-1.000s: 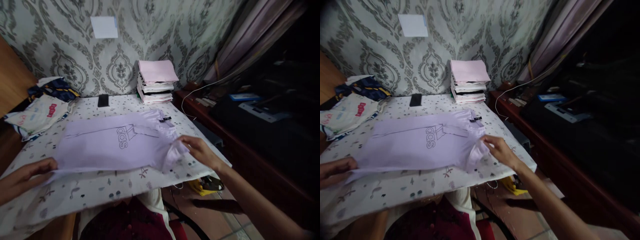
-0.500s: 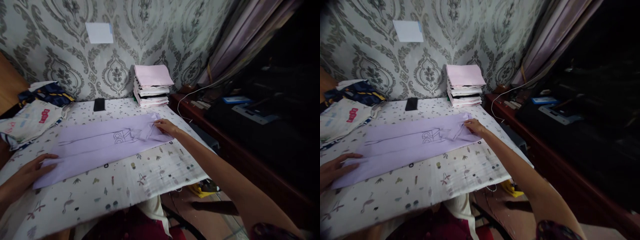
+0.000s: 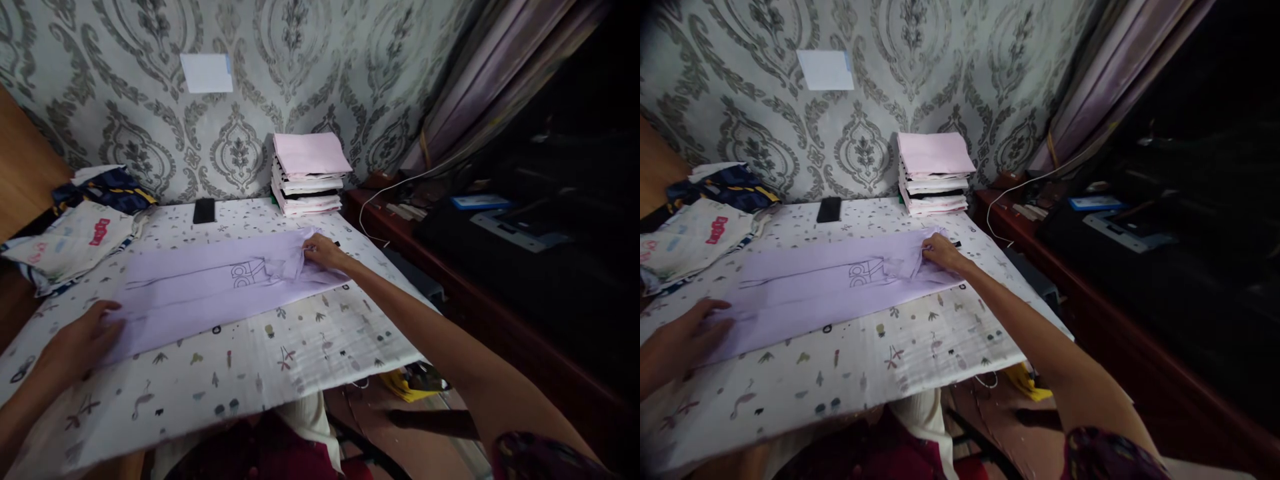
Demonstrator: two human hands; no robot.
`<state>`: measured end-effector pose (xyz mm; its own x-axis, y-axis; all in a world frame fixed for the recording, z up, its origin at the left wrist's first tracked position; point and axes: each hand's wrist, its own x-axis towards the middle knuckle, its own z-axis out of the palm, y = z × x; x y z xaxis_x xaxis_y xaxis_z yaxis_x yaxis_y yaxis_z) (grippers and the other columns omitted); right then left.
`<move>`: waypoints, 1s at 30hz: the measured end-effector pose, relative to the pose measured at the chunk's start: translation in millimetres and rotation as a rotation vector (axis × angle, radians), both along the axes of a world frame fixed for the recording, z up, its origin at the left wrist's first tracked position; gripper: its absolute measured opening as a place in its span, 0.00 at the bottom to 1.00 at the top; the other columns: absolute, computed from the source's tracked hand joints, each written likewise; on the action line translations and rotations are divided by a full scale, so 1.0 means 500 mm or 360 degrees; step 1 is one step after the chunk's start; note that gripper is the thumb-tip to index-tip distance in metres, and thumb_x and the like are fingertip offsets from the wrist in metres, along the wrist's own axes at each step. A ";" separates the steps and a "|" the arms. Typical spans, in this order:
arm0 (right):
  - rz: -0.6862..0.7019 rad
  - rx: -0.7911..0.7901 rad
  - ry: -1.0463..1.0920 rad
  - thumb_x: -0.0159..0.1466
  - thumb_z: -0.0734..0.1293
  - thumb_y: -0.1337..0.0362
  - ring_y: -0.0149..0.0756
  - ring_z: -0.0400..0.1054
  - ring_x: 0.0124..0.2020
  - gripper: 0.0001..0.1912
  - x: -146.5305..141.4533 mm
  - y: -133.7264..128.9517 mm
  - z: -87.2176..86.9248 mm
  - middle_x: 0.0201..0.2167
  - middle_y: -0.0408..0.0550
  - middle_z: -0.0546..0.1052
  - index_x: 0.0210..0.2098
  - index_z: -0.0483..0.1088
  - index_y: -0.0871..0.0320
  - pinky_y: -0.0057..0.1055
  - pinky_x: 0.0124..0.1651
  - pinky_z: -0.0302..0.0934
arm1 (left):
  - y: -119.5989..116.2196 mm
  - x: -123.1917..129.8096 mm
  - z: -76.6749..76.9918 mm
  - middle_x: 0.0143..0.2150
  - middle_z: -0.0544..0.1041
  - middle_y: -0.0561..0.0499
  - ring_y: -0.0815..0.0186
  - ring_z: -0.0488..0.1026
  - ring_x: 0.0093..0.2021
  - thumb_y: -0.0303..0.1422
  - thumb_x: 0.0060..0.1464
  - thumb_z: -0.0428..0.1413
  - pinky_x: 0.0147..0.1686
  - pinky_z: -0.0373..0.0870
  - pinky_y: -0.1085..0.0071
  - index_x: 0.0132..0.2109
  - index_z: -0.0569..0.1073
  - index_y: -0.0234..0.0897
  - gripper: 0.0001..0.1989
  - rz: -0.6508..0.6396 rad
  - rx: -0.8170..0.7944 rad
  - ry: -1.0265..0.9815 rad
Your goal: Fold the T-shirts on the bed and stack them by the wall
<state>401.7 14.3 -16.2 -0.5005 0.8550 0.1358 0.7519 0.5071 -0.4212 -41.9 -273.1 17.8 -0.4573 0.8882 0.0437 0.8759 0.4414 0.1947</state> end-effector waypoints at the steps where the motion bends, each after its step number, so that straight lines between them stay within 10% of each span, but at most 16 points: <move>1: -0.0002 -0.0001 0.0015 0.59 0.68 0.67 0.36 0.69 0.37 0.06 -0.004 0.002 0.002 0.33 0.46 0.77 0.33 0.78 0.58 0.29 0.43 0.61 | 0.011 0.021 0.005 0.44 0.79 0.48 0.51 0.74 0.45 0.49 0.56 0.42 0.41 0.72 0.57 0.49 0.71 0.45 0.22 -0.0077 0.0025 0.0139; 6: -0.0045 0.0015 0.0135 0.62 0.66 0.65 0.34 0.67 0.29 0.08 -0.047 0.021 0.014 0.25 0.44 0.75 0.29 0.76 0.60 0.28 0.35 0.59 | 0.108 0.203 0.023 0.55 0.72 0.41 0.53 0.71 0.54 0.40 0.63 0.42 0.52 0.69 0.57 0.58 0.65 0.37 0.22 -0.0844 0.0271 0.0184; 14: -0.0108 0.0147 0.0443 0.68 0.62 0.60 0.38 0.71 0.45 0.17 -0.003 -0.005 0.024 0.47 0.52 0.78 0.54 0.71 0.57 0.33 0.47 0.63 | 0.233 0.409 -0.026 0.61 0.67 0.40 0.52 0.65 0.59 0.31 0.65 0.46 0.55 0.67 0.55 0.59 0.67 0.39 0.17 -0.1553 0.0396 0.0081; 23: -0.0360 -0.0052 0.0617 0.70 0.53 0.46 0.38 0.71 0.35 0.25 0.177 -0.141 -0.012 0.33 0.47 0.79 0.37 0.72 0.56 0.32 0.42 0.61 | 0.348 0.482 -0.018 0.51 0.75 0.44 0.52 0.70 0.52 0.33 0.61 0.50 0.49 0.66 0.58 0.57 0.69 0.41 0.18 -0.1323 0.0208 0.0015; 30: -0.0279 -0.0082 0.0874 0.69 0.55 0.43 0.39 0.69 0.37 0.27 0.196 -0.152 -0.043 0.35 0.47 0.77 0.45 0.73 0.57 0.35 0.43 0.62 | 0.363 0.416 0.010 0.43 0.78 0.49 0.56 0.75 0.43 0.33 0.59 0.48 0.34 0.64 0.66 0.44 0.70 0.42 0.09 -0.0703 -0.0070 0.0123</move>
